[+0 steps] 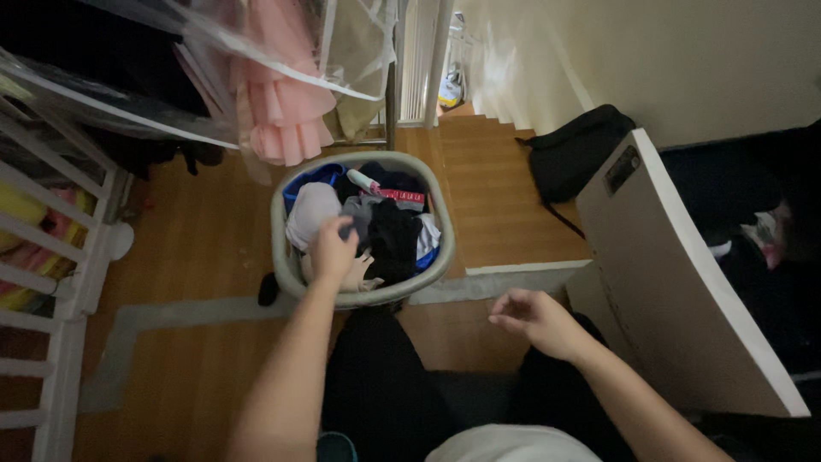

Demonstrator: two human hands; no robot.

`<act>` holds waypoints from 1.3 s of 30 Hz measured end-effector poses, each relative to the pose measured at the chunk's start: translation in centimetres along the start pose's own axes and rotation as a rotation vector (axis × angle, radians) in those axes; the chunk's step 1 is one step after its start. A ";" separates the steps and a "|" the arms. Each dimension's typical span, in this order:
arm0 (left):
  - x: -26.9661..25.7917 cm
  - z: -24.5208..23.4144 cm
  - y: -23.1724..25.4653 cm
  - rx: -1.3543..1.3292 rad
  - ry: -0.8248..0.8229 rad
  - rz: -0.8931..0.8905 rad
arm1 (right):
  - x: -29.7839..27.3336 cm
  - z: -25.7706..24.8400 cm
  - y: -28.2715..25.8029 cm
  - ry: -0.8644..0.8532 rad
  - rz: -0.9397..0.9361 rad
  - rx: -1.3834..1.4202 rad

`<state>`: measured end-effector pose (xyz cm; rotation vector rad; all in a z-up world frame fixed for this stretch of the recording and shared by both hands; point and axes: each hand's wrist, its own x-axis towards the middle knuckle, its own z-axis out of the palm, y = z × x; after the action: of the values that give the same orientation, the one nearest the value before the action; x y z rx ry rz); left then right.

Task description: The person folds several pieces of dark clothing by hand, smoothing and aligning edges before placing them into an open drawer. The person also folds a pair of gray gloves and places them in the same drawer.

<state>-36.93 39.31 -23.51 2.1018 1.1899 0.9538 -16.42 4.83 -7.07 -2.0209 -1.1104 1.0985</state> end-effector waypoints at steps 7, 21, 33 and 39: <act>0.3 -6.0 15.0 -0.566 -0.139 -0.047 | -1.8 -1.4 -3.5 0.128 -0.127 0.095; -11.7 -7.5 37.8 -1.144 -0.789 -0.400 | -13.2 -8.8 -8.1 0.345 -0.348 0.463; -13.8 -9.5 38.2 -1.123 -0.780 -0.387 | -14.9 -23.8 -2.4 0.739 -0.073 -0.370; -13.8 -9.4 37.9 -1.148 -0.800 -0.379 | -9.8 -32.2 7.1 0.573 0.621 -0.881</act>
<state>-30.46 10.57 5.64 1.0491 0.3844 0.3490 11.08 -10.27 6.99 -3.2306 -0.7060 0.1518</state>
